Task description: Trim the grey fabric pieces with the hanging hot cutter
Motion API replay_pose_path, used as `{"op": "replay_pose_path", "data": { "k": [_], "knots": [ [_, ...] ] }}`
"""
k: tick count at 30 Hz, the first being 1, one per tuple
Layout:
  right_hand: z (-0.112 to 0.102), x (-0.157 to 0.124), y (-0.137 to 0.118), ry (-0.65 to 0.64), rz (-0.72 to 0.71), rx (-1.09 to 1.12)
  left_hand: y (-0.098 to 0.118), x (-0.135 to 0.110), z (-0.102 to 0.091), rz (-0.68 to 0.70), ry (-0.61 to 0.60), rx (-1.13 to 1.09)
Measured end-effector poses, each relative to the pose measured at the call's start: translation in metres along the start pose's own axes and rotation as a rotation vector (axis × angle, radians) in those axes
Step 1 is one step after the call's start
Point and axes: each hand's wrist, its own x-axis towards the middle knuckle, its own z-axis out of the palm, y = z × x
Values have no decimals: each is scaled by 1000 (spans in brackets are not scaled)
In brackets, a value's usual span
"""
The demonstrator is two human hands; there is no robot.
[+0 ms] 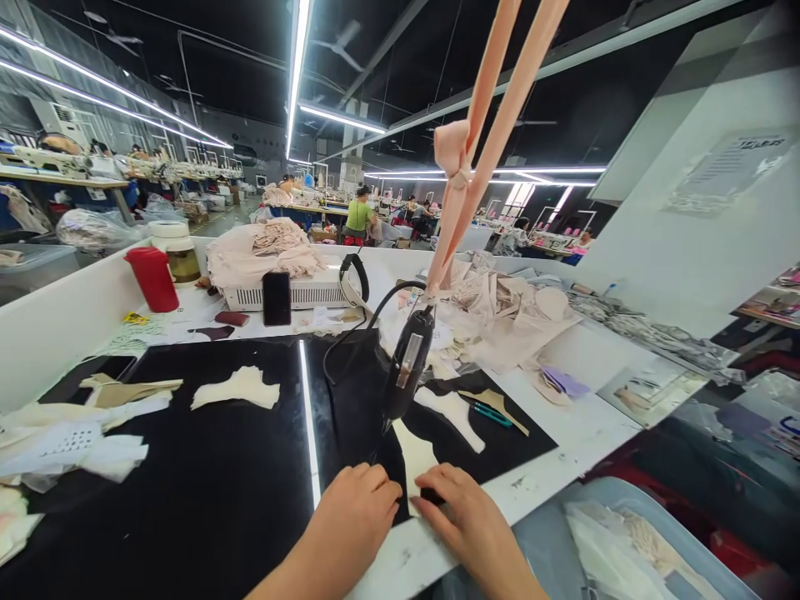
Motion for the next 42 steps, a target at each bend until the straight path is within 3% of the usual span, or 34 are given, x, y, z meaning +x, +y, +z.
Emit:
{"op": "replay_pose_path", "data": {
  "k": [12, 23, 33, 42],
  "knots": [
    [-7, 1, -7, -28, 20, 59, -1, -4, 12, 17, -7, 89],
    [-11, 3, -10, -49, 143, 204, 7, -3, 7, 22, -20, 230],
    [-13, 9, -9, 8, 205, 267, 4, -3, 9, 29, 29, 92],
    [-15, 12, -3, 1, 257, 301, 4, -2, 5, -13, -33, 48]
  ]
}}
